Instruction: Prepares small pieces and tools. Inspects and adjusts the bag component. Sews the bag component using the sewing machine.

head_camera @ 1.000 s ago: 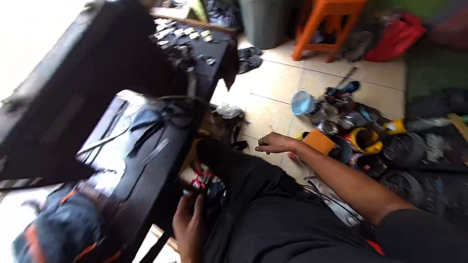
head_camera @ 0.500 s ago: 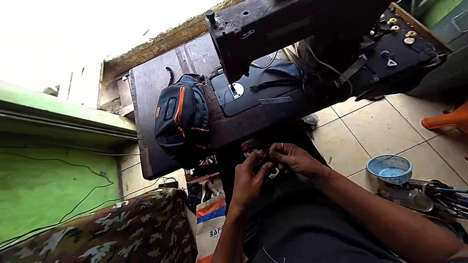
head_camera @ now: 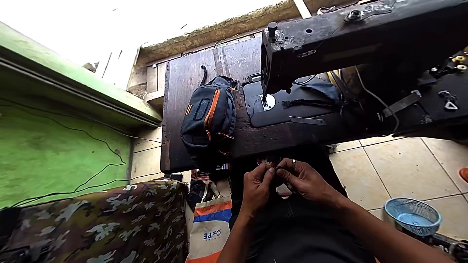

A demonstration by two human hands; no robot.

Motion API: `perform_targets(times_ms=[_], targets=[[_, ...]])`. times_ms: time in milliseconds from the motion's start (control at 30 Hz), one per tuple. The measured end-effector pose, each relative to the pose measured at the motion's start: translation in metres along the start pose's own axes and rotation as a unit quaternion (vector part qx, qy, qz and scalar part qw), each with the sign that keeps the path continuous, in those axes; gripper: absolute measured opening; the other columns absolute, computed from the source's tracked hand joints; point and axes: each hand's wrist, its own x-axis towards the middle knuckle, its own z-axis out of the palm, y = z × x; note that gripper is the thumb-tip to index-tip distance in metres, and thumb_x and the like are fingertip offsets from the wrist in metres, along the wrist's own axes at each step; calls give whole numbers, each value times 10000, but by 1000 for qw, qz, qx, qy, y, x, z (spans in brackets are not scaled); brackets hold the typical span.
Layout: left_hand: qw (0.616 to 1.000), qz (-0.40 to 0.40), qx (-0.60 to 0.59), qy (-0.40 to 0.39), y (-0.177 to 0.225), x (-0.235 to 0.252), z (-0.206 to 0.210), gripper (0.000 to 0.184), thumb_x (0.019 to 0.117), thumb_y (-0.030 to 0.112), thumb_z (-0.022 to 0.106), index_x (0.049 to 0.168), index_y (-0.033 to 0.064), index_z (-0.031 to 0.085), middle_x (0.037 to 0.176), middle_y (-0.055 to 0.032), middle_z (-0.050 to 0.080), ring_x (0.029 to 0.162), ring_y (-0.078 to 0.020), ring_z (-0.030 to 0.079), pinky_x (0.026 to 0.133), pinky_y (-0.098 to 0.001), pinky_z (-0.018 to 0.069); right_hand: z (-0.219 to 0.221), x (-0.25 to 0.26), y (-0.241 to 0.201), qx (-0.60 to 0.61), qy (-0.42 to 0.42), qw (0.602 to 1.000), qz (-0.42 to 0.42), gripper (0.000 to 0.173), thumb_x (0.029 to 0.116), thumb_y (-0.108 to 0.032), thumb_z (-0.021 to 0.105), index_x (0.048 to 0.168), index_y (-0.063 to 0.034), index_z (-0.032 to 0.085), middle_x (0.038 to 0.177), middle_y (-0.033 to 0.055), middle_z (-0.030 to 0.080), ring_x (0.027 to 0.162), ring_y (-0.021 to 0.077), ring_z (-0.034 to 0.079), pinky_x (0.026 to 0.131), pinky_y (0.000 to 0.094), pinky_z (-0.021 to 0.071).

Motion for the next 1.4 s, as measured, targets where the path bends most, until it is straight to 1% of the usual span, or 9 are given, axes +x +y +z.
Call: perform_targets(times_ms=[233,333,667,833,1000,1133,1200,1300,1400], targets=[[1000,5,4,23,-1,10,-1,134,1025,44,554,1038,-10,675,856,0,694,765,-32,657,717,-204,567,-12,11,-5,42,4,999,22,95,1034,-204,601,988,-126,630,698,-81,551,512,-4,473,486,155,426],[999,9,17,26,1,12,6,146,1023,38,552,1143,-21,613,827,8,663,711,-39,634,668,-208,556,-16,14,-9,108,20,992,63,94,1038,-189,593,985,-119,627,699,-68,549,498,-3,443,476,150,400],[975,126,182,26,0,6,25,310,994,195,653,1176,-56,646,1064,-114,685,899,-72,658,819,-207,566,-22,9,-16,184,83,978,53,111,1031,-142,595,943,-94,644,716,-21,613,512,13,484,481,151,414],[936,192,293,34,3,4,31,342,921,240,746,1149,-14,715,1177,-173,687,1140,-199,659,999,-285,542,-17,4,-10,161,120,980,1,108,997,-128,642,912,-85,694,756,-12,646,599,39,557,568,176,479],[901,213,374,56,6,0,40,358,925,164,675,1209,-54,688,1174,-170,732,1139,-268,702,1080,-428,511,-9,4,-12,154,164,974,-10,128,988,-99,641,901,-59,726,782,12,690,657,63,622,623,199,536],[970,99,218,45,13,-1,37,275,985,21,458,1120,-70,679,961,-112,737,894,-115,713,836,-271,585,-3,4,-15,132,158,979,9,175,1023,-119,593,901,-71,709,755,-17,652,636,44,576,622,185,501],[996,-1,92,16,15,1,26,239,1051,61,463,1074,-54,671,875,-65,716,782,-86,700,743,-279,601,-7,1,-12,91,132,987,5,201,1070,-168,511,1054,-64,683,853,-9,633,688,58,573,630,197,500],[995,-88,-40,-27,17,3,15,205,1076,86,467,1062,-32,633,785,-49,690,622,-146,687,604,-330,632,-18,-3,-3,2,102,995,-24,288,1060,-228,552,1284,-51,585,1094,32,676,837,88,650,698,225,548],[993,-95,-31,-56,18,1,11,188,1067,94,494,1060,-8,652,777,-25,692,592,-115,669,547,-281,605,-22,-7,4,-71,81,992,-72,353,1019,-223,639,1314,-41,573,1184,25,690,886,61,676,719,196,569]])
